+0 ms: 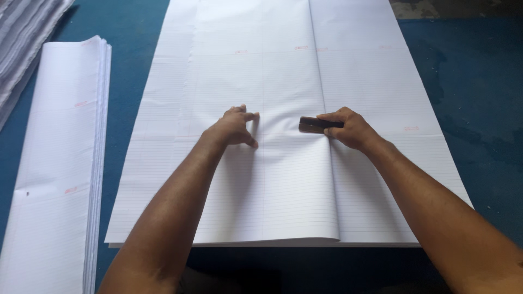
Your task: The person folds large sheets of lined paper in half and uses a wooden block to press the crease. They repeat this process for multiple sheets, stacking the folded papers to the side.
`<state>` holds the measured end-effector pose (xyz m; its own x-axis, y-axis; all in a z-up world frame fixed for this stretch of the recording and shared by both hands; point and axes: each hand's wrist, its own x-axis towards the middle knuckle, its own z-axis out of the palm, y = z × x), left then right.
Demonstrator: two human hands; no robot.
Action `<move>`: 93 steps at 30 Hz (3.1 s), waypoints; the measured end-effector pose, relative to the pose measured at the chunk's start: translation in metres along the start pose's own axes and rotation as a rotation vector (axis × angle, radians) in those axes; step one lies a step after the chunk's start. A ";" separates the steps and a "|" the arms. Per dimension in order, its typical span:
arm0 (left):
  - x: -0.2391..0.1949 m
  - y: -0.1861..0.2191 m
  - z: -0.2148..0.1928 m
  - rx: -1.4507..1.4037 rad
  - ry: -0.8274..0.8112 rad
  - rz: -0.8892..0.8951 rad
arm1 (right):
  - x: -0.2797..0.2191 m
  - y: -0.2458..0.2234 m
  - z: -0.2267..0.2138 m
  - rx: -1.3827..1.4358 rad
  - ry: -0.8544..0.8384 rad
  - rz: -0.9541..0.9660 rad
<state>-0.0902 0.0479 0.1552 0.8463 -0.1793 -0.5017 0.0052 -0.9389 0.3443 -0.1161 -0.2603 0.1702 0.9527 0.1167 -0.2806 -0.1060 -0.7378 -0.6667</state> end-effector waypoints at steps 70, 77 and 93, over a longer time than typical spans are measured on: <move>-0.041 0.014 0.026 -0.169 0.180 -0.252 | -0.187 0.001 0.018 -0.192 -0.347 -0.075; -0.039 0.013 0.027 -0.185 0.187 -0.255 | -0.191 0.005 0.019 -0.193 -0.361 -0.156; -0.035 0.009 0.028 -0.147 0.189 -0.222 | -0.171 0.014 0.013 -0.120 -0.516 -0.012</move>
<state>-0.1351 0.0374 0.1535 0.8998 0.0959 -0.4257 0.2658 -0.8941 0.3606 -0.2841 -0.2823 0.1995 0.6868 0.4153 -0.5965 -0.0337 -0.8016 -0.5969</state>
